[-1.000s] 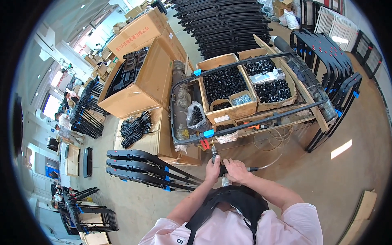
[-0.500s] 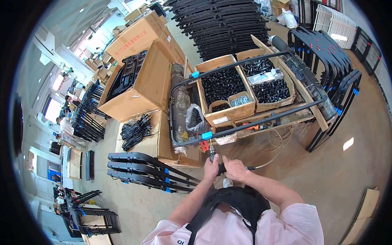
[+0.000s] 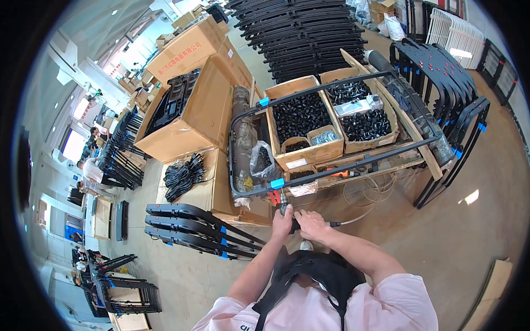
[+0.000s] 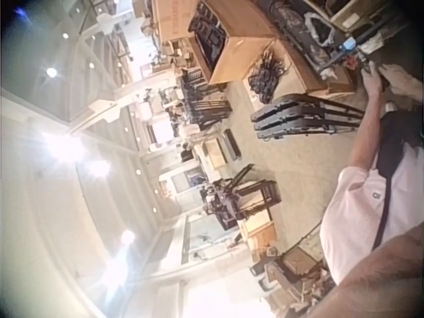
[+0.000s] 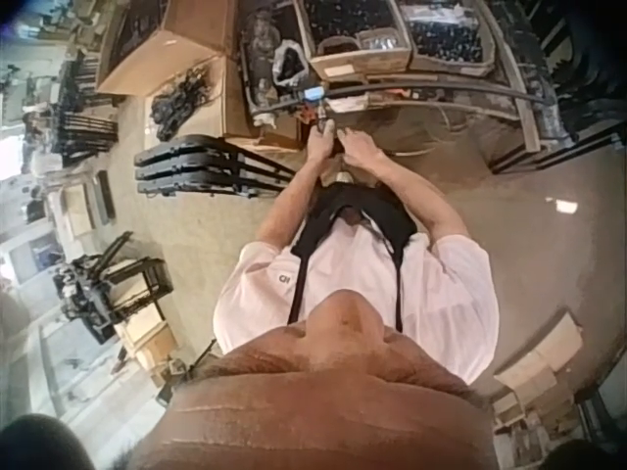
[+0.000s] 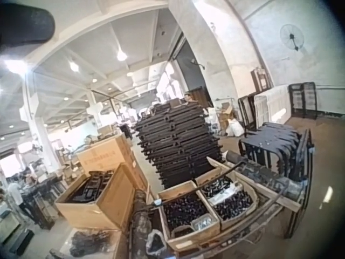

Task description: Assembling plastic components and wiring onto a metal frame using hand tools in a manufacturing setting.

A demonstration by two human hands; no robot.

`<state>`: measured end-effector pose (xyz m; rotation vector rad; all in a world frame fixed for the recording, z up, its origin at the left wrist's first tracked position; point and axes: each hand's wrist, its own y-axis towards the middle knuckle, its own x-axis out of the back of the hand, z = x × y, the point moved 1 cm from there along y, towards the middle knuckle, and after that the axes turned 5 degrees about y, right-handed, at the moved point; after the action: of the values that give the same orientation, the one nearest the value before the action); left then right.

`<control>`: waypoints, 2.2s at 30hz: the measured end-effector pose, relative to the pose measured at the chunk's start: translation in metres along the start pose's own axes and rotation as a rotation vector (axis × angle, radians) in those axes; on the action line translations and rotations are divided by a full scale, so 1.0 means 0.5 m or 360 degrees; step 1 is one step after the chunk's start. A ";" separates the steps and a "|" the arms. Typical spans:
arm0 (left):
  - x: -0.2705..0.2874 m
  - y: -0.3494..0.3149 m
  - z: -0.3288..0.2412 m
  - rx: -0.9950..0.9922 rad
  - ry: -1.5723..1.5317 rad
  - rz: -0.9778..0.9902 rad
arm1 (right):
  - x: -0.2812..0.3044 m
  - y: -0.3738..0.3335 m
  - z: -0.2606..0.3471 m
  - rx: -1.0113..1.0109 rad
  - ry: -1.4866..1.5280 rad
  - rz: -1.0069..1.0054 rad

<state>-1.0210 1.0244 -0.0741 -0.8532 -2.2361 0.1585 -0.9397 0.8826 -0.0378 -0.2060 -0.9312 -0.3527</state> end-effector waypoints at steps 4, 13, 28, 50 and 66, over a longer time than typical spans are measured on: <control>0.001 0.005 0.007 0.0041 -0.0078 0.0067 | -0.027 0.008 0.013 -0.0066 -0.0019 -0.0028; 0.006 -0.009 0.030 0.0003 -0.0374 0.0214 | -0.017 -0.009 0.033 -0.0177 0.0093 0.0081; 0.005 -0.039 0.060 0.0226 -0.0694 0.0614 | 0.018 -0.054 0.029 -0.0176 0.0109 0.0178; -0.709 0.386 -0.683 -0.0856 0.0958 0.0874 | 0.327 -0.166 -0.857 -0.1393 0.0002 -0.0659; -0.637 0.519 -0.813 -0.0105 -0.0211 0.1287 | 0.731 -0.049 -0.750 -0.0722 0.0798 0.0130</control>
<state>-0.4455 0.9730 -0.0562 -1.7847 -1.8903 0.5265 -0.4702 0.6633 0.0409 -0.5425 -0.3373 -0.5093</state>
